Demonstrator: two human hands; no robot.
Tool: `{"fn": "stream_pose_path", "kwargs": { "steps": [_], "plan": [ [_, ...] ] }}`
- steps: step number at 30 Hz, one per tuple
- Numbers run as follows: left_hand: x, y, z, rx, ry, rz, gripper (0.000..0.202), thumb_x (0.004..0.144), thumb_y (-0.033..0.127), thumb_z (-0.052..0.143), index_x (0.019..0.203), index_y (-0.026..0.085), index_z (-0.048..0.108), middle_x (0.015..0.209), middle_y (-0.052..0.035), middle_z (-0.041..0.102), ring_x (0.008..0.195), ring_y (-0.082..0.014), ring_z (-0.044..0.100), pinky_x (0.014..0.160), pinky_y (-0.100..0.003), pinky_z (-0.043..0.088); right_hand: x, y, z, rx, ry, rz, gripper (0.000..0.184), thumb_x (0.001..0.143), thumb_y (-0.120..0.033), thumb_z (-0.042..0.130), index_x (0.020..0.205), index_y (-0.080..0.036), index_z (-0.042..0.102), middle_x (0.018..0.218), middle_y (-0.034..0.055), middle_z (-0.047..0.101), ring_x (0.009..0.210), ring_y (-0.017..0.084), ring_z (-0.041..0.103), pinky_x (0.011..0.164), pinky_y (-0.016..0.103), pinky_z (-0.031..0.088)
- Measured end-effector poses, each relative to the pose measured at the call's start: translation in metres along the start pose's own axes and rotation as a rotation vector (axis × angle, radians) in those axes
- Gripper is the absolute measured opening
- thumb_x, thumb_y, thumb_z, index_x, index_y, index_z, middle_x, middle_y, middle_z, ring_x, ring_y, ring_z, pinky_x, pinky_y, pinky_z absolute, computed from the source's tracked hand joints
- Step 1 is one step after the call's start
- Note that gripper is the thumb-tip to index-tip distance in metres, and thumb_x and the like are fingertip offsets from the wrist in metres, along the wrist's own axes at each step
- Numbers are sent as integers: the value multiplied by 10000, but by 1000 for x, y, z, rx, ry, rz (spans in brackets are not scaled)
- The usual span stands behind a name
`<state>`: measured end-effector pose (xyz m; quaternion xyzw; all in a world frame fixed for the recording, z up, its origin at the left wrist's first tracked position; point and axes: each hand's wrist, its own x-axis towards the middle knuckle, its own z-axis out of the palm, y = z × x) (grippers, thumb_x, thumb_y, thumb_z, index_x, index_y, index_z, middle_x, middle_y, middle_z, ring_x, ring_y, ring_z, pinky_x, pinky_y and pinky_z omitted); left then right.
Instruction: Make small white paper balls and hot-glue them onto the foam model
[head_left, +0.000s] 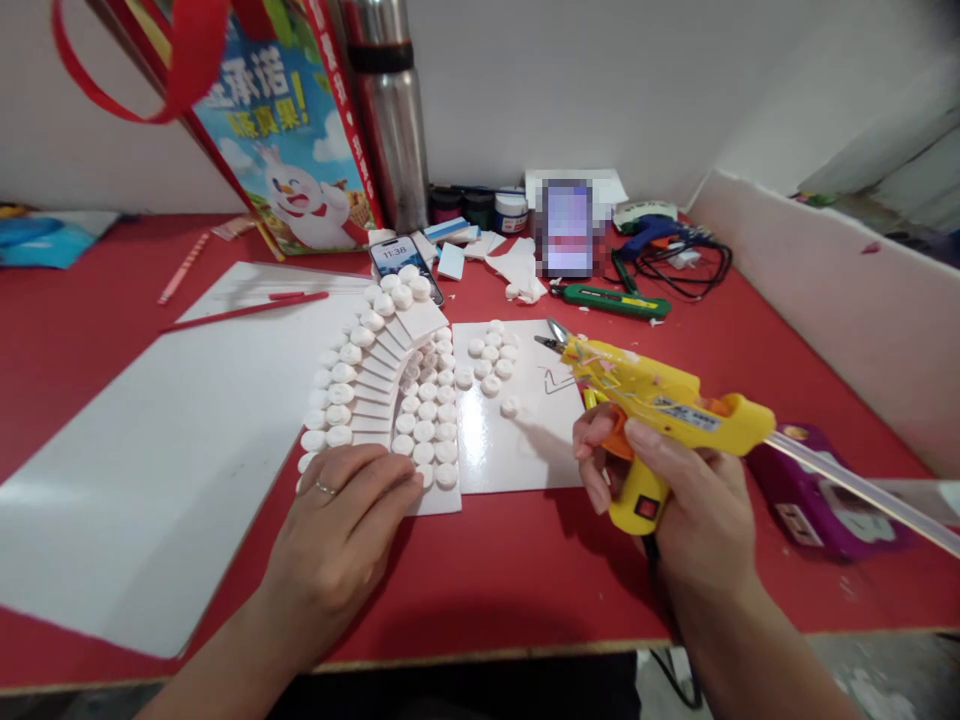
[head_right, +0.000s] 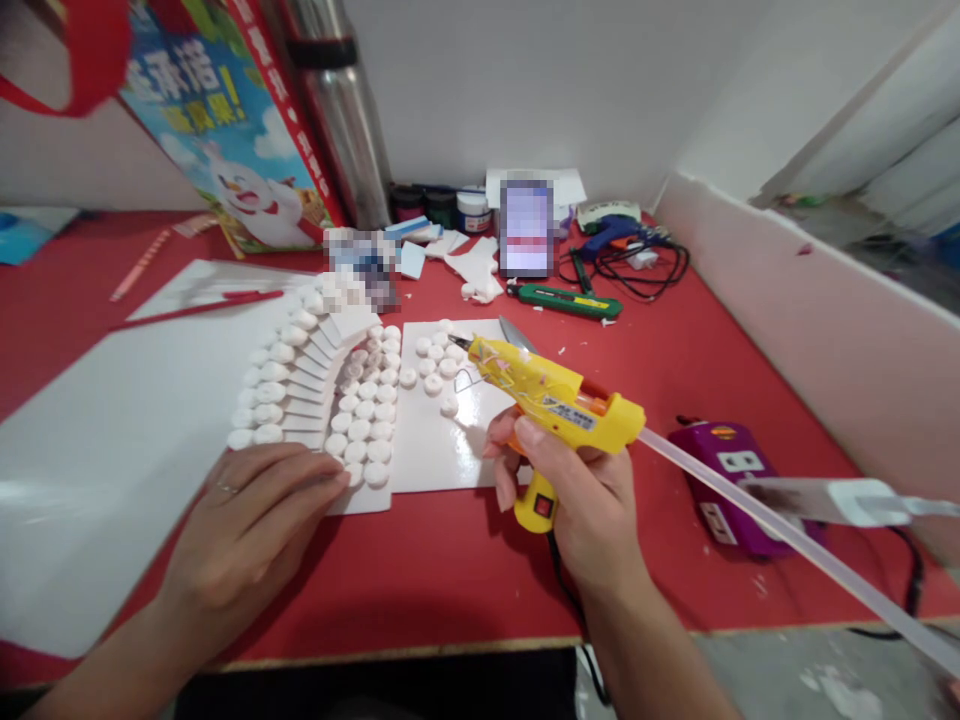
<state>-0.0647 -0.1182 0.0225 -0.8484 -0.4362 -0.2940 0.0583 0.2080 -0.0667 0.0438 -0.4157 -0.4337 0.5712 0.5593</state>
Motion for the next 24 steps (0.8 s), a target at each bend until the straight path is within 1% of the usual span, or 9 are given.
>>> {"fn": "stream_pose_path", "kwargs": {
  "steps": [8, 15, 19, 21, 24],
  "plan": [
    [3, 1, 1, -29, 29, 16, 277, 860, -88, 640, 1078, 80, 675, 1043, -141, 718, 1020, -275, 596, 861, -447, 504, -1, -1, 2, -12, -9, -2, 192, 924, -332, 688, 823, -188, 764, 777, 35, 696, 446, 98, 581, 457, 257, 401],
    [2, 4, 5, -7, 23, 16, 280, 856, -90, 639, 1085, 67, 672, 1061, -157, 723, 1028, -291, 599, 886, -480, 508, 0, 1, 1, -28, -5, -3, 182, 935, -321, 674, 842, -191, 762, 785, 39, 697, 451, 104, 576, 457, 265, 390],
    [1, 4, -4, -2, 5, -37, 261, 861, -21, 701, 1102, 74, 665, 1076, -156, 727, 1034, -283, 623, 923, -478, 517, 1, 1, 2, -34, 9, 2, 185, 927, -321, 681, 825, -194, 768, 775, 37, 696, 451, 109, 578, 464, 269, 396],
    [-3, 1, -10, 19, 1, -88, 312, 858, 19, 734, 1154, 83, 660, 1109, -160, 726, 1052, -290, 634, 950, -493, 517, 1, 0, 3, -41, 22, 3, 189, 916, -329, 688, 817, -190, 770, 772, 39, 698, 450, 114, 577, 459, 275, 400],
    [-8, -4, -16, 26, 6, -137, 356, 861, 35, 738, 1199, 103, 652, 1122, -154, 730, 1054, -291, 644, 949, -498, 525, 1, -2, 3, -32, 45, 6, 186, 893, -335, 706, 812, -178, 761, 779, 50, 697, 444, 122, 569, 444, 288, 405]
  ]
}}
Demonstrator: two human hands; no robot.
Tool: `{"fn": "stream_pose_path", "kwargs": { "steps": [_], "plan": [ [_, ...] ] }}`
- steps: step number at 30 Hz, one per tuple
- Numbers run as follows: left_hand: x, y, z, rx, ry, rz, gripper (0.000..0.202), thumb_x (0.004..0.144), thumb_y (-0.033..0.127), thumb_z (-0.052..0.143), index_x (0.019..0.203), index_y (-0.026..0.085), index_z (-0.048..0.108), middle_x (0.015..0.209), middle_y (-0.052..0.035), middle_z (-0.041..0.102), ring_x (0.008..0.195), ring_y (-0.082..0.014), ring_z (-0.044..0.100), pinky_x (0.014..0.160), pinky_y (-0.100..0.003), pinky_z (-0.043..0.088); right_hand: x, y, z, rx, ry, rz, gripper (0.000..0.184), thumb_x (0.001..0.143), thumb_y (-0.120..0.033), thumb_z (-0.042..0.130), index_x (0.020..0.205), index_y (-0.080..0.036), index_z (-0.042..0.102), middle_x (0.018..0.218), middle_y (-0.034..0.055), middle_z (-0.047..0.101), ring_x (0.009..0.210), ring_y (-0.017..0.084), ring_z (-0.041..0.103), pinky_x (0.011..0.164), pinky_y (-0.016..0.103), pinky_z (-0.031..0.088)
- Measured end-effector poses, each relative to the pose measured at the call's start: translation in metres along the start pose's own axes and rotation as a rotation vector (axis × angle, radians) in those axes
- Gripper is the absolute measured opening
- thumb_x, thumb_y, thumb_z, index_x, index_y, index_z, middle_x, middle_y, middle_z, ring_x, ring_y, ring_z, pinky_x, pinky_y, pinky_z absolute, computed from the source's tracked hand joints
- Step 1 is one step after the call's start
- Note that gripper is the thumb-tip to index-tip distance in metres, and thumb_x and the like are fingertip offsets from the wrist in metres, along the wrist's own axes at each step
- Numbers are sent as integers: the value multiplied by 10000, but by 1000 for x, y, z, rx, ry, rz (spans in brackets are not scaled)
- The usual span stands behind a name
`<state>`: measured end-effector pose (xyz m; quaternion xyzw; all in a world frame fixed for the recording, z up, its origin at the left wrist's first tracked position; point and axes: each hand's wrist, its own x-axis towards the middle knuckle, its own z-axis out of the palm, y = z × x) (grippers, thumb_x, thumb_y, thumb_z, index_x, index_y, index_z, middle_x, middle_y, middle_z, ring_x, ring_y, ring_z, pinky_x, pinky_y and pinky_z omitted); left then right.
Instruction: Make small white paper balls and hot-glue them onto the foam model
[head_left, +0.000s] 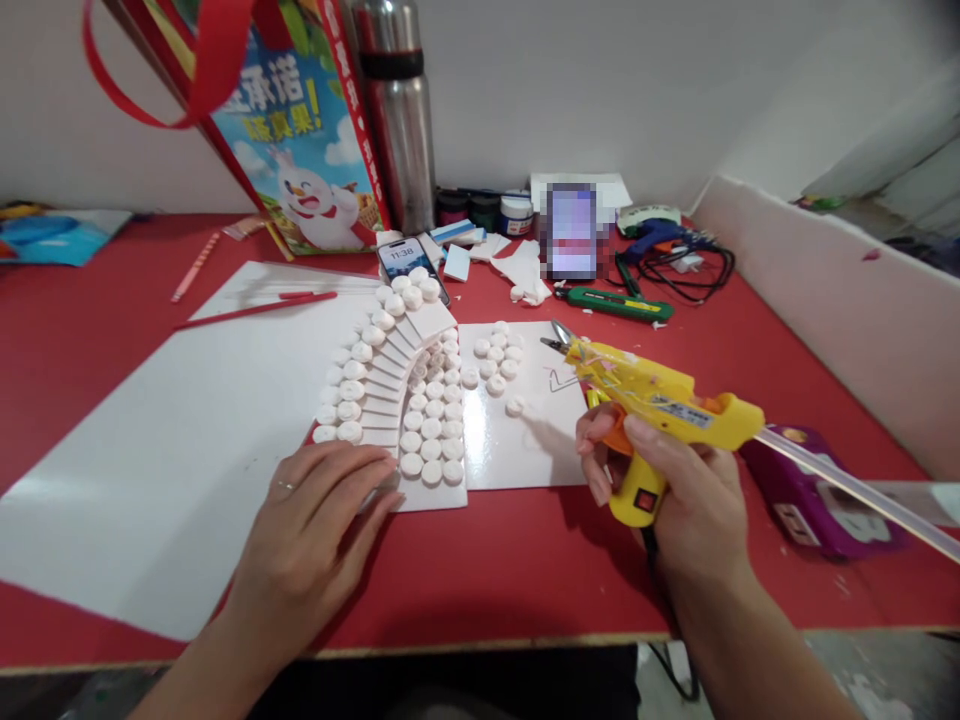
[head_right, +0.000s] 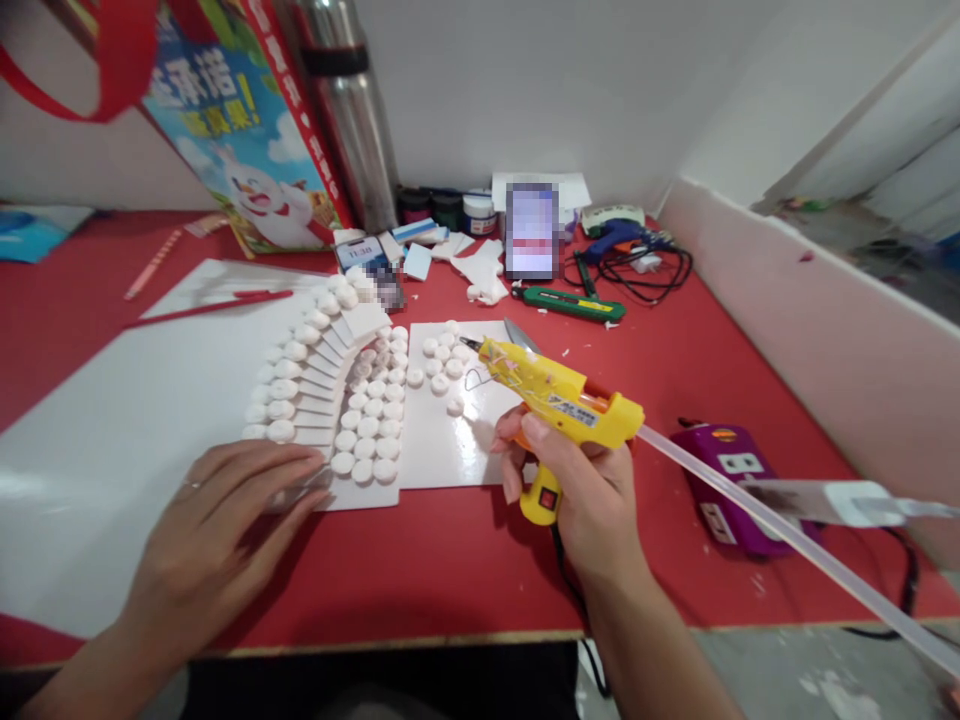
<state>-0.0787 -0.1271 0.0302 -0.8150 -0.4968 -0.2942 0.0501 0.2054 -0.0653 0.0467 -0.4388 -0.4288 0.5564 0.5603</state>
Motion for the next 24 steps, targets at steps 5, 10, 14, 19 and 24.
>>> {"fn": "stream_pose_path", "kwargs": {
  "steps": [5, 10, 14, 19, 24],
  "plan": [
    [4, 0, 2, -20, 8, 21, 307, 853, 4, 729, 1133, 117, 675, 1080, -134, 761, 1015, -283, 651, 919, -486, 532, 1, -2, 2, 17, 26, 15, 158, 872, -317, 725, 796, -180, 738, 783, 64, 686, 446, 123, 564, 436, 297, 413],
    [9, 2, 7, -18, 10, 34, 303, 863, 9, 727, 1137, 132, 684, 1056, -114, 769, 991, -279, 642, 898, -487, 513, 2, -1, 1, 12, 12, 14, 177, 890, -323, 713, 795, -182, 763, 780, 60, 689, 451, 119, 568, 451, 298, 401],
    [8, 1, 9, -9, 27, 31, 282, 887, -7, 687, 1123, 147, 680, 1054, -107, 766, 1006, -272, 628, 887, -473, 506, 3, 1, 0, 12, 5, 11, 178, 899, -324, 707, 807, -185, 769, 789, 56, 692, 448, 118, 563, 453, 299, 390],
    [7, -1, 12, -37, 41, 21, 276, 900, -13, 660, 1110, 166, 680, 1035, -78, 768, 990, -247, 631, 878, -441, 509, 2, 2, -1, -5, -6, 5, 175, 916, -321, 686, 816, -200, 765, 787, 43, 693, 443, 118, 564, 450, 284, 383],
    [4, -3, 13, -22, 10, 12, 316, 894, -20, 653, 1136, 181, 684, 1066, -78, 765, 1009, -258, 639, 898, -451, 505, 2, 3, -1, 6, -4, 19, 161, 916, -312, 689, 833, -198, 769, 796, 47, 689, 454, 125, 566, 449, 285, 392]
  ]
}}
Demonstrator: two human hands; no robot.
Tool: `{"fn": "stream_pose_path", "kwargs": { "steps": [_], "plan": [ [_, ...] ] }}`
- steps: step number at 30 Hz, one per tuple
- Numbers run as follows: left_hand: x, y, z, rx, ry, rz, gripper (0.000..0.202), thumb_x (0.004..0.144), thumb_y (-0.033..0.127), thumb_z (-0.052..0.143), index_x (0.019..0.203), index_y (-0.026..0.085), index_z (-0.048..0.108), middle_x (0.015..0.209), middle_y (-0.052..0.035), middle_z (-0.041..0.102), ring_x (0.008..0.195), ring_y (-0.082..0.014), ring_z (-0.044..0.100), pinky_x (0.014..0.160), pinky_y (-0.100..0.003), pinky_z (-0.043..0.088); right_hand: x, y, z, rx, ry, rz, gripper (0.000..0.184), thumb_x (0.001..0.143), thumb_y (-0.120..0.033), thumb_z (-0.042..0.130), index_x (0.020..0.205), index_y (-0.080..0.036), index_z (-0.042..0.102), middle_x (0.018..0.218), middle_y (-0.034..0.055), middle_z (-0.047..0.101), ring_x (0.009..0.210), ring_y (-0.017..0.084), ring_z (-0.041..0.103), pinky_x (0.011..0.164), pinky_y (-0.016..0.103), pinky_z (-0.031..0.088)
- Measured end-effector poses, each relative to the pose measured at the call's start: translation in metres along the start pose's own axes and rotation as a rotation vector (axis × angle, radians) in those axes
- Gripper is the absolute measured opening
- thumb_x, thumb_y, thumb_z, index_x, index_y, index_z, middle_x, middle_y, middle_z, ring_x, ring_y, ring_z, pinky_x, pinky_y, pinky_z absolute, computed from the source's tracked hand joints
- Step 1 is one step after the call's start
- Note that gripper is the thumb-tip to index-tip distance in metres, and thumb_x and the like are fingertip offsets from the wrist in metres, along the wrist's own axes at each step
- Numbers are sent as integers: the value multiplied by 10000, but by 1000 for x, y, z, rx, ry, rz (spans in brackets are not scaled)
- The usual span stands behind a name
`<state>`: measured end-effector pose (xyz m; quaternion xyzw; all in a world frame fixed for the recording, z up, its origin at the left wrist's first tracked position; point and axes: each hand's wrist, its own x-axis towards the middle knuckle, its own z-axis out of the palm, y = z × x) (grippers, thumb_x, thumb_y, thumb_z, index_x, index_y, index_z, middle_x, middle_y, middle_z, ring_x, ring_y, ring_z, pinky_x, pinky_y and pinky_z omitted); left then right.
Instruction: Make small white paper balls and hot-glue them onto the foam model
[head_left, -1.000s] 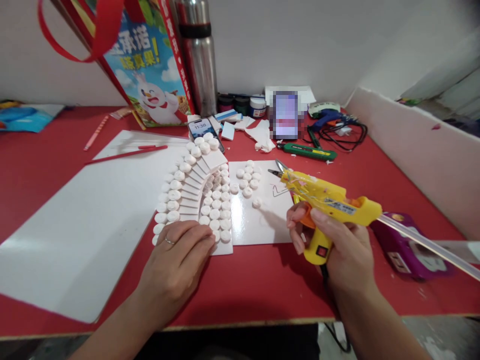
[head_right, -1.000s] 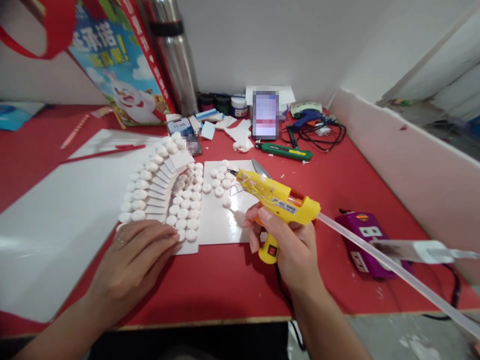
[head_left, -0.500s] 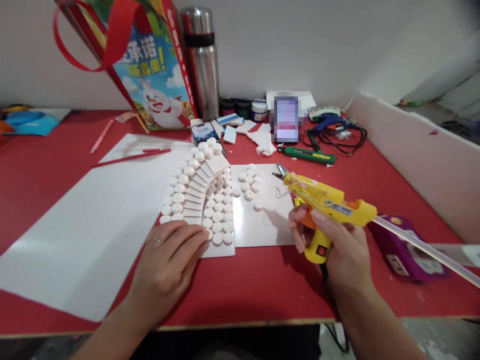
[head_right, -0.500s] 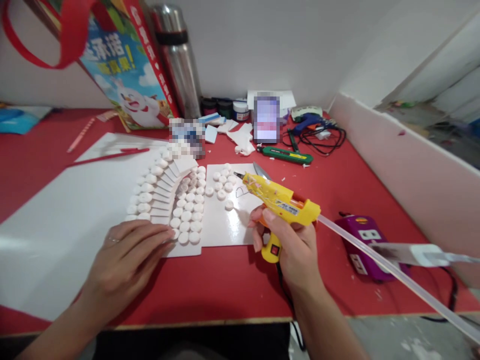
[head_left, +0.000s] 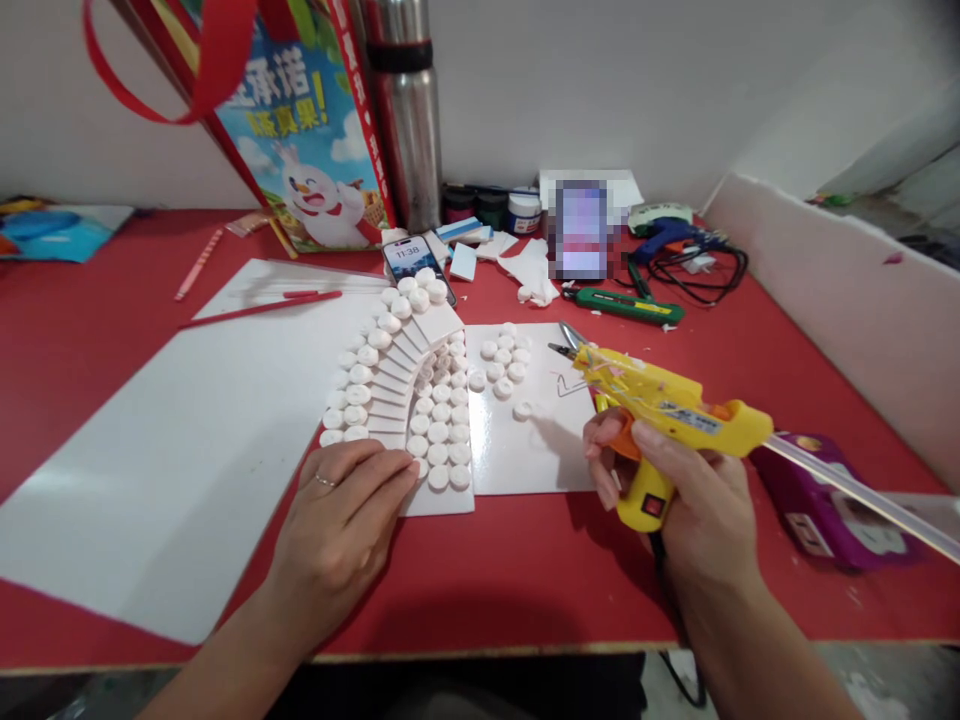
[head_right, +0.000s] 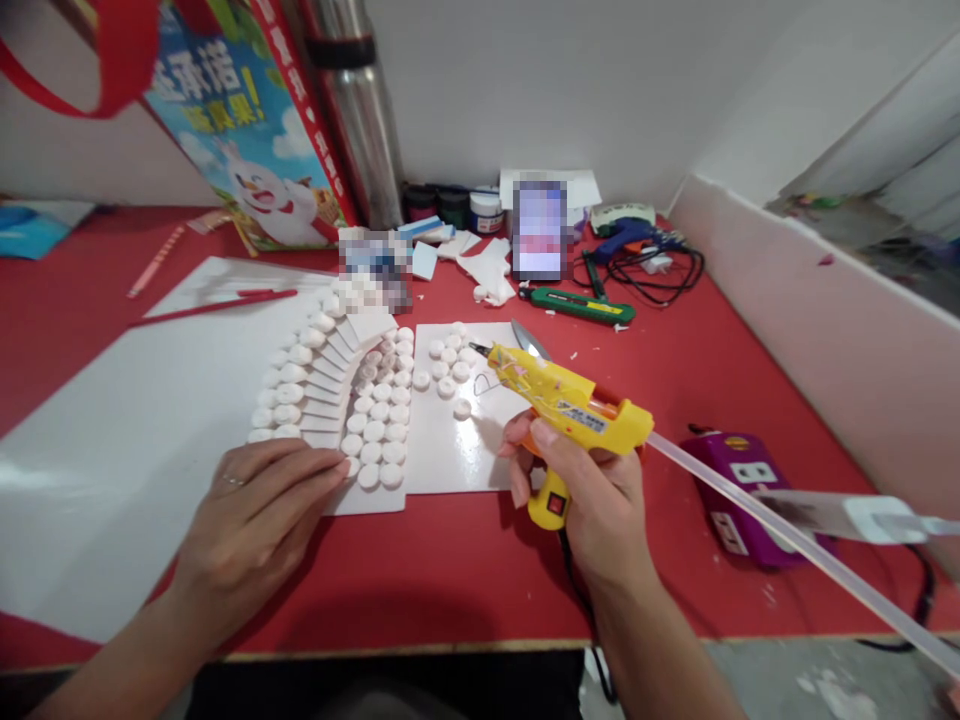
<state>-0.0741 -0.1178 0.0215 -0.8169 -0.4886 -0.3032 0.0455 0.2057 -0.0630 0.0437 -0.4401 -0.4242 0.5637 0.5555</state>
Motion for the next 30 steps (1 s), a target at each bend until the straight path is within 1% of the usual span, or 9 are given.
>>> {"fn": "stream_pose_path", "kwargs": {
  "steps": [4, 8, 13, 16, 19, 22, 25, 27, 30],
  "plan": [
    [0, 2, -1, 25, 8, 34, 302, 851, 5, 720, 1116, 146, 689, 1047, -111, 768, 1002, -293, 643, 882, -479, 517, 1, 0, 1, 7, 9, -3, 148, 904, -312, 705, 824, -200, 761, 806, 47, 687, 444, 122, 560, 444, 289, 394],
    [0, 3, -6, 63, 15, 53, 372, 816, 14, 759, 1161, 132, 683, 1082, -131, 774, 1018, -312, 661, 898, -504, 533, 1, 0, 1, -2, 11, 3, 162, 912, -318, 698, 824, -197, 762, 795, 43, 685, 447, 116, 563, 459, 287, 398],
    [3, -5, -21, 105, 97, 9, 363, 836, 7, 734, 1166, 148, 675, 1065, -133, 766, 992, -306, 679, 890, -523, 539, 1, 0, 1, 5, 5, 3, 164, 903, -324, 704, 826, -187, 752, 796, 38, 691, 450, 113, 563, 462, 280, 401],
    [12, -10, -29, 106, 123, -28, 372, 851, 12, 717, 1173, 194, 676, 1073, -105, 755, 992, -294, 679, 877, -510, 545, 1, 0, 0, 2, -1, -4, 177, 904, -333, 701, 830, -182, 754, 793, 37, 696, 452, 115, 567, 456, 276, 410],
    [30, -5, -32, 52, 134, -49, 343, 873, 26, 700, 1158, 215, 685, 1088, -80, 747, 1009, -265, 672, 896, -474, 548, 1, 0, -1, 7, 5, -13, 186, 903, -340, 698, 825, -180, 754, 787, 40, 703, 452, 116, 567, 450, 275, 419],
    [55, 7, -25, -99, 76, -20, 222, 903, 40, 674, 1071, 183, 696, 1048, -62, 743, 963, -204, 683, 893, -385, 560, 1, 0, 0, 1, 29, -27, 186, 907, -330, 684, 825, -174, 744, 775, 39, 702, 446, 115, 559, 447, 276, 427],
    [83, 15, -7, -216, -41, 25, 137, 943, 64, 625, 1010, 152, 706, 1034, -62, 742, 939, -169, 701, 828, -299, 566, 3, -2, 1, 3, 64, -50, 188, 901, -318, 676, 810, -162, 729, 750, 36, 694, 432, 111, 552, 434, 267, 420],
    [99, 16, 9, -238, -121, 42, 112, 946, 85, 620, 988, 137, 709, 1011, -70, 743, 925, -186, 710, 801, -311, 570, 3, -3, 1, 23, 81, -59, 191, 905, -308, 670, 801, -158, 727, 728, 34, 690, 432, 109, 555, 437, 258, 424],
    [115, 16, 33, -233, -267, 59, 128, 930, 102, 634, 1031, 121, 710, 1038, -90, 736, 942, -220, 713, 805, -352, 578, 2, -4, 1, 66, 88, -61, 183, 911, -293, 668, 802, -159, 728, 693, 27, 682, 436, 112, 565, 445, 253, 448]
  ]
}}
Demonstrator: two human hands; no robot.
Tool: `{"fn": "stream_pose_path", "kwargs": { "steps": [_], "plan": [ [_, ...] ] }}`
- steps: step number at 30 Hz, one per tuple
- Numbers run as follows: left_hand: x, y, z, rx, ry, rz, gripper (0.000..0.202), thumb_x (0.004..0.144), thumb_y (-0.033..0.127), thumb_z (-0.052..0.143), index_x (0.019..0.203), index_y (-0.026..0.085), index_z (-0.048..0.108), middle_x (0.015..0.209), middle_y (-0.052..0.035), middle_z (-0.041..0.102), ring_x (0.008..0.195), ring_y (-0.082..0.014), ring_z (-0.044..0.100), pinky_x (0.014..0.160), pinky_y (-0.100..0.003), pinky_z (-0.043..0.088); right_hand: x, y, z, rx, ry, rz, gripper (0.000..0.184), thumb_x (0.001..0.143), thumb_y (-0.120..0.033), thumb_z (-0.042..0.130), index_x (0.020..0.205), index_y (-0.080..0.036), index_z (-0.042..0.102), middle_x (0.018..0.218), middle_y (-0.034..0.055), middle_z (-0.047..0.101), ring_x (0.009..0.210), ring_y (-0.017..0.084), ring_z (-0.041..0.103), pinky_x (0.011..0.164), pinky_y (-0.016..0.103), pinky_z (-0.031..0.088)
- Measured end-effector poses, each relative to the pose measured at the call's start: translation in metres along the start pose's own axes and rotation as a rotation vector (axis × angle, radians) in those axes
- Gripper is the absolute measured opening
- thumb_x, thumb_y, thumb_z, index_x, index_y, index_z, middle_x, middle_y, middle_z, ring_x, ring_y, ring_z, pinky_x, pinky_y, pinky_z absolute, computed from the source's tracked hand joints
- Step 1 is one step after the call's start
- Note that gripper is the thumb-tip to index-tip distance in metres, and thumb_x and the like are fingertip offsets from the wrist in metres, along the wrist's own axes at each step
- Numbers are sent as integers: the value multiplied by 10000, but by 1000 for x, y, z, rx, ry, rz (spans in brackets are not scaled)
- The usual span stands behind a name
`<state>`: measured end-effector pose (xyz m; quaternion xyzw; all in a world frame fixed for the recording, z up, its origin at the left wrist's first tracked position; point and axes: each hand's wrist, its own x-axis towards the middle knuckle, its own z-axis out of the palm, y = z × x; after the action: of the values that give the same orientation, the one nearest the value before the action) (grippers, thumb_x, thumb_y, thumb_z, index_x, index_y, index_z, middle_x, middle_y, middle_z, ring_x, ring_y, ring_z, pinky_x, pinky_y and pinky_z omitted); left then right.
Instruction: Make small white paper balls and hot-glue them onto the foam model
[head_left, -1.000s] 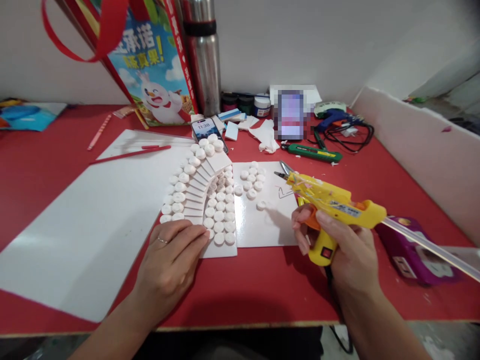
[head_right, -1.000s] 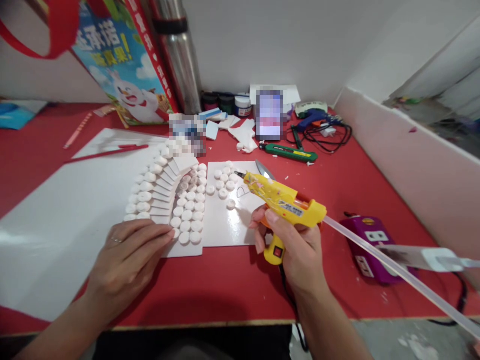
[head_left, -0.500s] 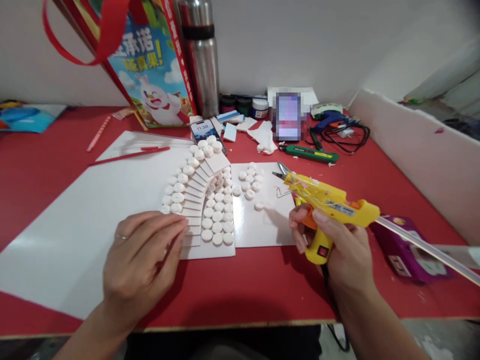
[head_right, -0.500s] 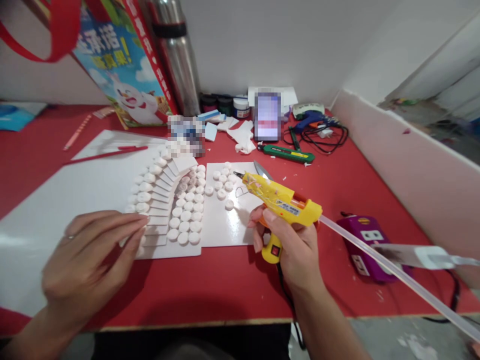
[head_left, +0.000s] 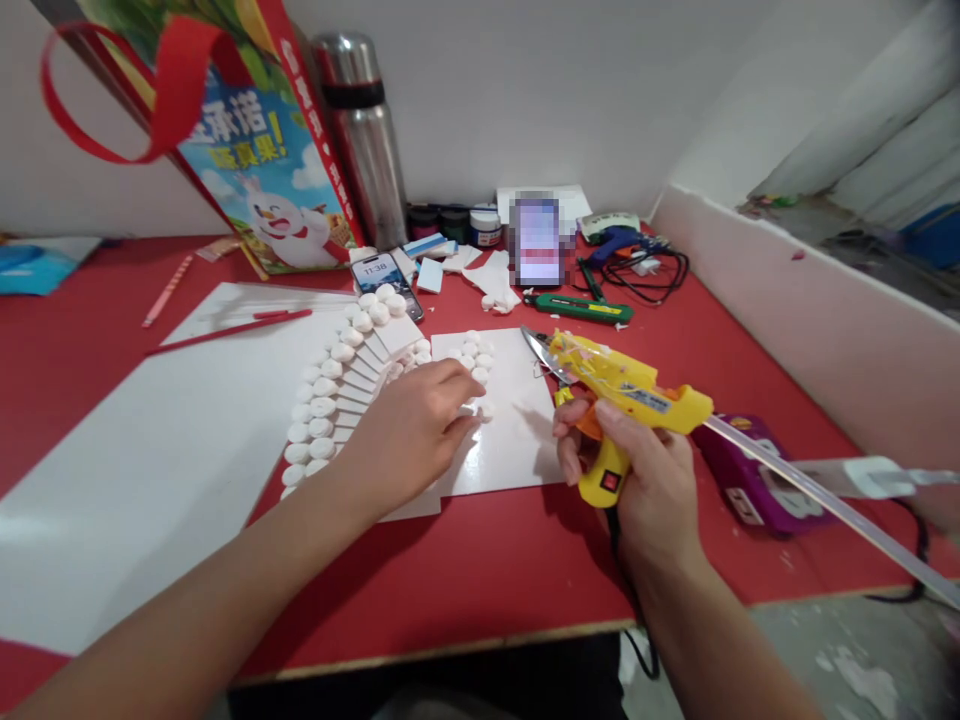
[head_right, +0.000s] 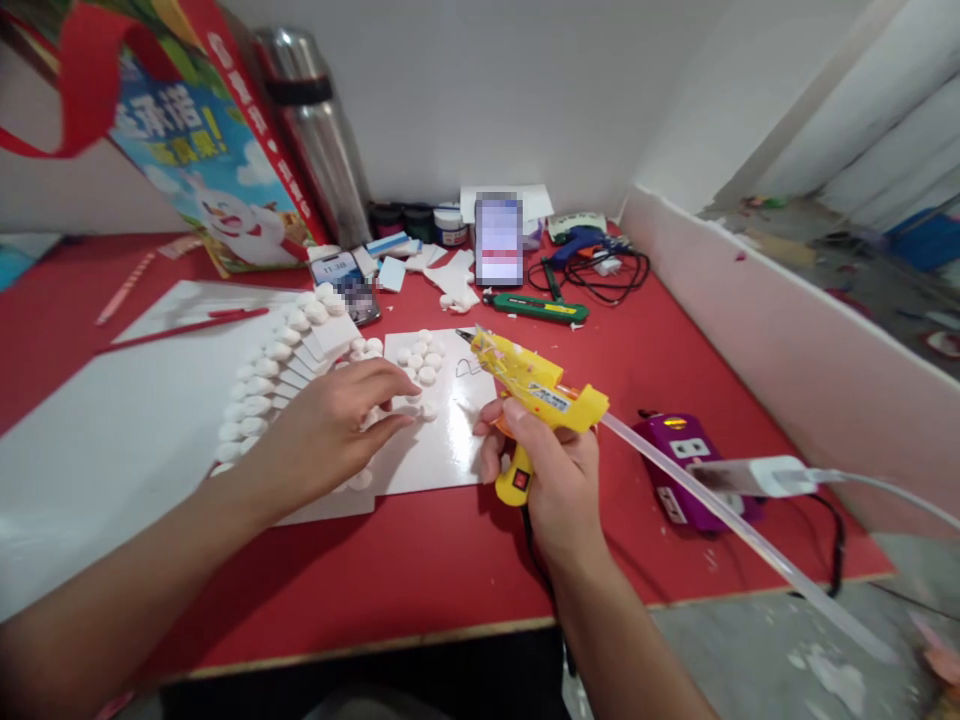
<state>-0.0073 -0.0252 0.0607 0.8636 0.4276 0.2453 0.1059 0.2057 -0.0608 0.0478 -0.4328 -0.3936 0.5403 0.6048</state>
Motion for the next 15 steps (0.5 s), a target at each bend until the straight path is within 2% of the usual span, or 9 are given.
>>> {"fn": "stream_pose_path", "kwargs": {
  "steps": [3, 7, 10, 15],
  "plan": [
    [12, -5, 13, 30, -86, 48, 164, 954, 113, 581, 1057, 129, 708, 1074, -103, 731, 997, -231, 705, 861, -374, 575, -1, -1, -1, 16, -2, 5, 194, 921, -299, 668, 801, -159, 726, 698, 28, 682, 443, 111, 568, 453, 255, 469],
    [16, -11, 11, 88, -67, 79, 239, 961, 122, 552, 1159, 137, 684, 1137, -103, 720, 1042, -230, 697, 881, -365, 570, -2, 0, -3, 39, -5, -1, 202, 928, -306, 668, 809, -156, 730, 740, 35, 694, 460, 99, 576, 459, 242, 453],
    [15, -17, -2, 140, -23, 24, 310, 955, 104, 513, 1225, 135, 662, 1194, -100, 704, 1005, -217, 702, 872, -360, 570, -2, 1, -4, 49, 11, 1, 212, 934, -310, 663, 803, -158, 732, 748, 39, 701, 460, 96, 576, 454, 236, 434],
    [8, -14, -11, 282, -145, -135, 271, 943, 59, 475, 1060, 129, 709, 1115, -122, 714, 942, -247, 692, 790, -366, 558, -4, 1, -6, 73, 19, 0, 210, 947, -308, 658, 827, -159, 746, 759, 42, 704, 460, 97, 581, 464, 238, 429]
  ]
}}
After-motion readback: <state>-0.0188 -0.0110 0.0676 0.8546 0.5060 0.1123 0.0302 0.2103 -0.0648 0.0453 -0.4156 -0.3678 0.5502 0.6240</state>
